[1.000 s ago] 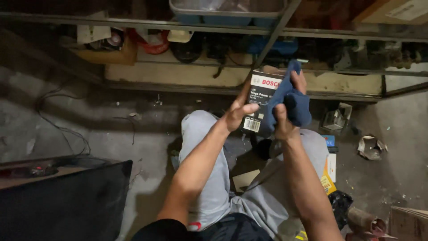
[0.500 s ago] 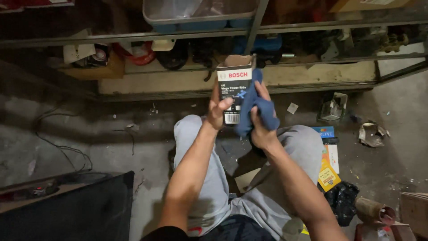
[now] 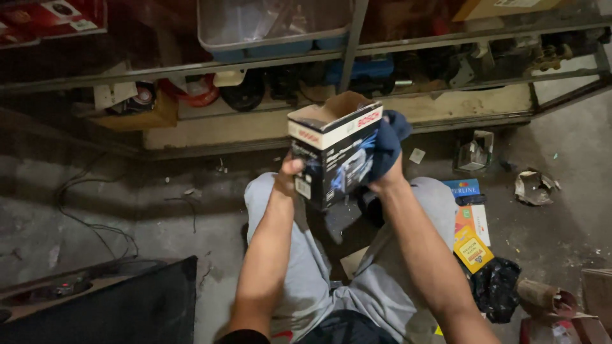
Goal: The person cleans and wipes down boxes of spare parts on a storage rack.
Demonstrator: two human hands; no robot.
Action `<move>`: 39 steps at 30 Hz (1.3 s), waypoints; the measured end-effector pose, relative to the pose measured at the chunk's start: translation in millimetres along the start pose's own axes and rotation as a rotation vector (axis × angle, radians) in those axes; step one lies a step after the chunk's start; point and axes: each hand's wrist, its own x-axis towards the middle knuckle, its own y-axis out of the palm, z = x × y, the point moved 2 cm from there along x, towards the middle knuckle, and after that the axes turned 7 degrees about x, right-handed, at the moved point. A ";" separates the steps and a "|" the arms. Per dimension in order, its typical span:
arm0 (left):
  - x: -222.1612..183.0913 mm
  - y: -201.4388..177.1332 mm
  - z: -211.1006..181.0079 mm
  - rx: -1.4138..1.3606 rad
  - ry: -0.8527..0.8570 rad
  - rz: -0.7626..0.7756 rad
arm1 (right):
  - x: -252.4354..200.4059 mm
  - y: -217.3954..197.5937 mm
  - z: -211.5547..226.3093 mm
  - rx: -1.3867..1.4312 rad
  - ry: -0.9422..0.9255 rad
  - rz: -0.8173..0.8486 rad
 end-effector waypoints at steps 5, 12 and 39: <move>23.8 14.0 -32.5 0.292 0.108 -0.145 | -11.5 6.5 34.8 -0.406 -0.259 -0.081; 24.6 23.0 -42.5 0.503 0.157 -0.150 | -7.2 -22.1 12.4 -1.088 -0.714 -0.126; 23.2 5.0 78.1 0.530 0.428 -0.577 | -7.5 16.5 16.7 0.229 0.009 -0.056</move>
